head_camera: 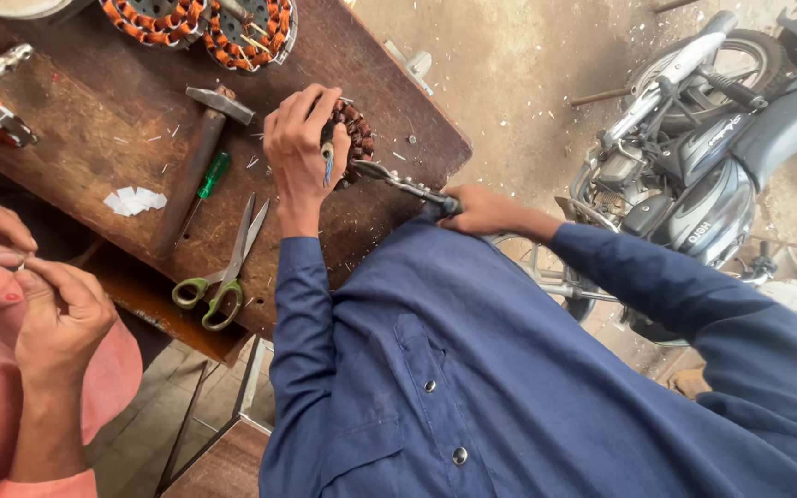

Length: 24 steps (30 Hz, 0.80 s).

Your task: The person uses pliers to repeatedly pull and adjust copper windings on a motor stator held on a wooden workbench. Another person briefly appears to cut a strip of material nearby. The task focuses on manipulating the stator windings.

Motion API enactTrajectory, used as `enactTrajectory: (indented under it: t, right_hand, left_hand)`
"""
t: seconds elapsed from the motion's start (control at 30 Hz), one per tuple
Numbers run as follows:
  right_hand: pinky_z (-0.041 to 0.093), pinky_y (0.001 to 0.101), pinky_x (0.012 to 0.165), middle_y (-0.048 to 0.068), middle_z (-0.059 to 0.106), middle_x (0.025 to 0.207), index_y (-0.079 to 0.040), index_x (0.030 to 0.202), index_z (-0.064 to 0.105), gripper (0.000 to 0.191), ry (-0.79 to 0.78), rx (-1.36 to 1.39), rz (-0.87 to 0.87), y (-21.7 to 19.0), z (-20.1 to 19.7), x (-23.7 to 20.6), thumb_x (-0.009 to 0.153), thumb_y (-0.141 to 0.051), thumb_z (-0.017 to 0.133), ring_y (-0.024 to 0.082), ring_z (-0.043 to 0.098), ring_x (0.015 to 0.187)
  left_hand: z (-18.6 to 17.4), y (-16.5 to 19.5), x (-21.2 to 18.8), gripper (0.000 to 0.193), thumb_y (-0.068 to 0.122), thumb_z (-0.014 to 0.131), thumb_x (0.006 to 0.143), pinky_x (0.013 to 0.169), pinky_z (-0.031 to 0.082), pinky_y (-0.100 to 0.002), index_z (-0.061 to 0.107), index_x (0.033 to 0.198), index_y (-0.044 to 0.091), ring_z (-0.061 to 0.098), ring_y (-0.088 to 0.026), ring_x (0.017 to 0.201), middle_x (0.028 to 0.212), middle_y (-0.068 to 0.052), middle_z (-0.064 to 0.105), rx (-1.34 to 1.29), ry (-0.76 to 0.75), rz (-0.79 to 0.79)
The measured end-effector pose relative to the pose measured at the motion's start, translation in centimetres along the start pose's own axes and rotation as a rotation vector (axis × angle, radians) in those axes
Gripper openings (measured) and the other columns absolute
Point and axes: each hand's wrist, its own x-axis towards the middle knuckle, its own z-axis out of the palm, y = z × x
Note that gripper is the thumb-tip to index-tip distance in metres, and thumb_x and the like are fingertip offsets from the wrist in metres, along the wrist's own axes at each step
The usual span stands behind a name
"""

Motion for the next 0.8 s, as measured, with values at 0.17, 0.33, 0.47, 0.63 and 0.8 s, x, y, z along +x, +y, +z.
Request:
enactTrajectory:
  t: [0.17, 0.33, 0.47, 0.63, 0.8]
  right_hand:
    - [0.054, 0.0426, 0.086, 0.019, 0.076, 0.101, -0.004, 0.116, 0.070, 0.047, -0.094, -0.093, 0.094, 0.3, -1.6, -0.4, 0.081, -0.036, 0.073, 0.032, 0.073, 0.097]
    - [0.052, 0.0482, 0.081, 0.025, 0.072, 0.095, -0.001, 0.108, 0.067, 0.046, 0.046, -0.202, 0.173, -1.1, -0.9, -2.1, 0.084, -0.040, 0.072, 0.041, 0.070, 0.095]
    - [0.052, 0.0502, 0.081, 0.025, 0.071, 0.095, -0.001, 0.104, 0.065, 0.047, 0.085, -0.220, 0.173, -1.9, -1.0, -2.5, 0.084, -0.043, 0.072, 0.043, 0.069, 0.095]
    - [0.049, 0.0496, 0.085, 0.025, 0.068, 0.102, 0.000, 0.111, 0.062, 0.055, 0.202, -0.286, 0.122, -2.3, -1.2, -3.5, 0.084, -0.046, 0.073, 0.043, 0.065, 0.101]
    - [0.045, 0.0495, 0.091, 0.025, 0.065, 0.109, 0.002, 0.118, 0.059, 0.063, 0.326, -0.318, 0.010, -2.4, -1.0, -4.1, 0.084, -0.048, 0.074, 0.042, 0.061, 0.106]
  left_hand:
    - [-0.2, 0.5, 0.6, 0.038, 0.022, 0.063, 0.093, 0.099, 0.047, -0.047, 0.070, 0.127, 0.006, 0.063, -0.031, 0.116, 0.124, -0.011, 0.067, 0.012, -0.026, 0.011]
    - [-0.7, 0.9, 0.6, 0.038, 0.021, 0.064, 0.092, 0.099, 0.047, -0.046, 0.070, 0.126, 0.007, 0.062, -0.030, 0.116, 0.124, -0.011, 0.068, 0.016, 0.006, -0.007]
    - [-0.9, 0.8, 0.7, 0.038, 0.022, 0.064, 0.092, 0.098, 0.047, -0.046, 0.070, 0.127, 0.007, 0.062, -0.029, 0.115, 0.125, -0.011, 0.067, 0.006, -0.023, -0.004]
    - [-0.4, 0.9, 0.7, 0.040, 0.022, 0.064, 0.091, 0.098, 0.047, -0.046, 0.069, 0.129, 0.007, 0.062, -0.029, 0.116, 0.126, -0.010, 0.066, 0.015, -0.043, -0.012]
    - [0.5, 0.3, -0.1, 0.043, 0.022, 0.061, 0.090, 0.099, 0.047, -0.045, 0.069, 0.130, 0.008, 0.062, -0.029, 0.118, 0.127, -0.011, 0.067, -0.004, -0.024, -0.066]
